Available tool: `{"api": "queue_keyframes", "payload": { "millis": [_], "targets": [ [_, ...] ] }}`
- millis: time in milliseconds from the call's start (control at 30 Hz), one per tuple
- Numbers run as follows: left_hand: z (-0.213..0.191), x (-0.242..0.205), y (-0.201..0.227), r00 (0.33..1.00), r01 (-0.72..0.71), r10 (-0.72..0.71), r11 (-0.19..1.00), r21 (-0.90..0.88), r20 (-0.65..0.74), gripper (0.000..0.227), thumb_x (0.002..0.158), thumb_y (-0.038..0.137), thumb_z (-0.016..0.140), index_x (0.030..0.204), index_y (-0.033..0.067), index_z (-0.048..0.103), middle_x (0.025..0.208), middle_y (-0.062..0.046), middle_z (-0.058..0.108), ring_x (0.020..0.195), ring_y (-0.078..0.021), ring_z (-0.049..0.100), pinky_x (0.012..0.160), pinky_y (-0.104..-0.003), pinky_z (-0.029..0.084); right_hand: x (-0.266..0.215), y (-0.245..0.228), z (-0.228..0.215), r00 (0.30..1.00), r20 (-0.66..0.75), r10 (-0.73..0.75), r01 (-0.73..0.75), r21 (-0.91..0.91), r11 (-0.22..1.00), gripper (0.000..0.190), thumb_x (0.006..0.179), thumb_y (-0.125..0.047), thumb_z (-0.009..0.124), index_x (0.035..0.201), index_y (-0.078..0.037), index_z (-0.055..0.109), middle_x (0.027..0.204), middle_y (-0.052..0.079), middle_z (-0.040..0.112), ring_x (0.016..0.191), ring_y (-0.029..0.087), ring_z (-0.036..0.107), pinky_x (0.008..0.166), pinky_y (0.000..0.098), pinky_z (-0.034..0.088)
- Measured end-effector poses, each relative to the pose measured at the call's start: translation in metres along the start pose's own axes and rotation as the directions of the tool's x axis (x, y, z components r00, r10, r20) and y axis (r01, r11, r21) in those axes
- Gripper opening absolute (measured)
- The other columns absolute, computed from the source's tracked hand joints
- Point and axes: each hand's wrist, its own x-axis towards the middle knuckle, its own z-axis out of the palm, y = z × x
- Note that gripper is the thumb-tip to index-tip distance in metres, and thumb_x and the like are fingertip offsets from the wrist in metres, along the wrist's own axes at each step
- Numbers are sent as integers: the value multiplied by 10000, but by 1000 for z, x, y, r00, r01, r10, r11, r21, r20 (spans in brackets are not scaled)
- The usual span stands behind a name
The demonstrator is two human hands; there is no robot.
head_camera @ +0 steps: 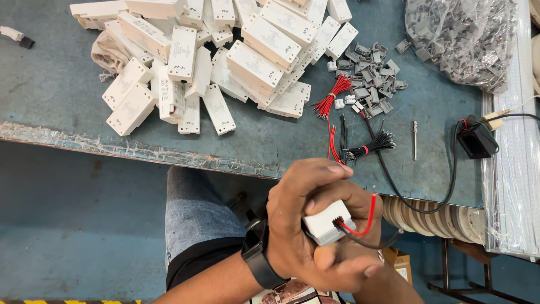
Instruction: The person assembles white plastic led driver housings by inserting wiring harnesses with connectors and using a handheld screwdriver to secure the components.
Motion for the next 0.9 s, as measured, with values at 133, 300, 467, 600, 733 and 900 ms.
{"api": "queue_keyframes", "payload": {
  "millis": [133, 300, 467, 600, 733, 900],
  "targets": [
    [-4, 1, -3, 998, -60, 59, 997, 45, 33, 762, 812, 524, 807, 1330, 33, 540, 1253, -162, 653, 1110, -255, 707, 965, -309, 567, -4, 3, -6, 998, -50, -41, 41, -10, 999, 610, 871, -477, 894, 1108, 25, 641, 1007, 60, 697, 913, 104, 652, 806, 261, 531],
    [-4, 1, -3, 999, -37, 36, 999, 27, 28, 774, 845, 562, 775, 1359, 27, 553, 1281, -169, 678, 1092, -261, 720, 960, -307, 574, -1, 0, -3, 1000, -13, -20, 21, 114, 993, 583, 921, -472, 829, 1183, 8, 627, 1123, 96, 687, 1012, 136, 651, 882, 298, 529],
    [-5, 3, 3, 999, -40, 37, 992, 116, 24, 860, 766, 528, 906, 1374, 40, 544, 1238, -132, 682, 1093, -244, 739, 985, -308, 588, 7, -16, 3, 995, 20, 95, -97, 163, 982, 534, 998, -523, 648, 1101, 1, 653, 1181, 109, 655, 1112, 172, 647, 980, 325, 530],
    [-5, 7, 10, 999, 4, -11, 986, 167, 41, 823, 746, 481, 934, 1343, 44, 574, 1201, -109, 719, 1060, -223, 746, 961, -310, 592, 6, -6, -1, 997, 22, -74, 74, 11, 997, 438, 1051, -406, 715, 1146, 18, 659, 1224, 138, 675, 1132, 216, 673, 983, 352, 557],
    [0, 11, 10, 999, -39, 33, 981, 188, 36, 724, 786, 462, 912, 1289, 66, 573, 1216, -101, 710, 1078, -226, 731, 968, -298, 583, 1, 6, -15, 995, 5, -97, 97, 90, 991, 544, 997, -434, 774, 1180, 63, 649, 1193, 130, 670, 1085, 195, 659, 956, 341, 537],
    [-2, 18, 6, 970, 242, -240, 969, -56, 40, 765, 899, 602, 679, 1376, 14, 573, 1186, -115, 714, 1081, -196, 711, 975, -316, 573, 5, 5, 4, 936, -308, -173, 109, -215, 971, 620, 915, -514, 763, 1209, 20, 652, 1153, 97, 704, 1006, 154, 697, 908, 307, 561]
  ]
}}
